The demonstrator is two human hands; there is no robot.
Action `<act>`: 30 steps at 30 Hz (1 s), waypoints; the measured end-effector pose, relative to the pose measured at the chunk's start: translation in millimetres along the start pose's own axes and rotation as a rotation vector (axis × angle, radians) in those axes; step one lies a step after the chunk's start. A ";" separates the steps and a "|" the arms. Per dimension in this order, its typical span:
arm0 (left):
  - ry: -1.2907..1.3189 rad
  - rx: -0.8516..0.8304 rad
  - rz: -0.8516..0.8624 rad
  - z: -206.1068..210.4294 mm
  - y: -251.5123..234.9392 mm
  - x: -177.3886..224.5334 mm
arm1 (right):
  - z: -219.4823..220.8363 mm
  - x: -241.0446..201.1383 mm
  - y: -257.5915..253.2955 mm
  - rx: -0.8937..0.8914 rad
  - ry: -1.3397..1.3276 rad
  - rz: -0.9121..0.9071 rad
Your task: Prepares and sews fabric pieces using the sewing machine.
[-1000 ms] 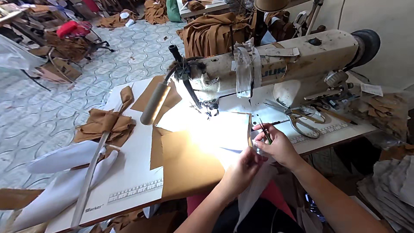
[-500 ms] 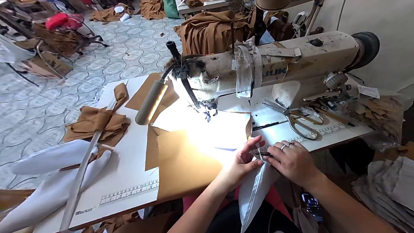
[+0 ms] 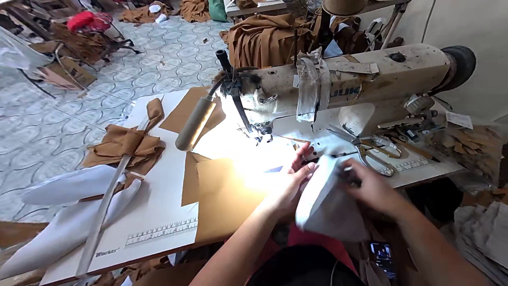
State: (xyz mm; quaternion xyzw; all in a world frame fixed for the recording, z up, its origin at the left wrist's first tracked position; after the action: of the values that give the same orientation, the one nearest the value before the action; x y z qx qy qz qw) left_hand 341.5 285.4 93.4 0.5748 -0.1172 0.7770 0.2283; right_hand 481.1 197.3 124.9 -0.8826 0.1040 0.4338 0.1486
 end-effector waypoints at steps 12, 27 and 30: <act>-0.887 0.009 0.622 -51.6 49.0 27.4 | -38.5 58.8 -50.8 0.334 0.600 -0.320; -1.124 0.030 1.114 -39.6 87.6 74.7 | 51.1 -98.5 28.1 0.275 0.246 -0.966; -0.868 -0.028 0.908 -56.9 89.9 87.8 | 67.1 -117.9 15.4 0.023 0.172 -0.912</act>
State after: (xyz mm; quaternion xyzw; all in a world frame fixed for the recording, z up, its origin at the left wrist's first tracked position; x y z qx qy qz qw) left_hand 229.1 251.9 166.0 0.7277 -0.4418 0.4908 -0.1855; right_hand 356.1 213.0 177.2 -0.8692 -0.2782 0.2480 0.3248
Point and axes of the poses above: each hand's wrist, its own y-axis away from the middle knuckle, its own z-axis out of the palm, x = y × z, the point moved 9 cm from there along -y, towards the middle knuckle, and after that the axes turned 15 degrees about x, right-handed, at the moved point
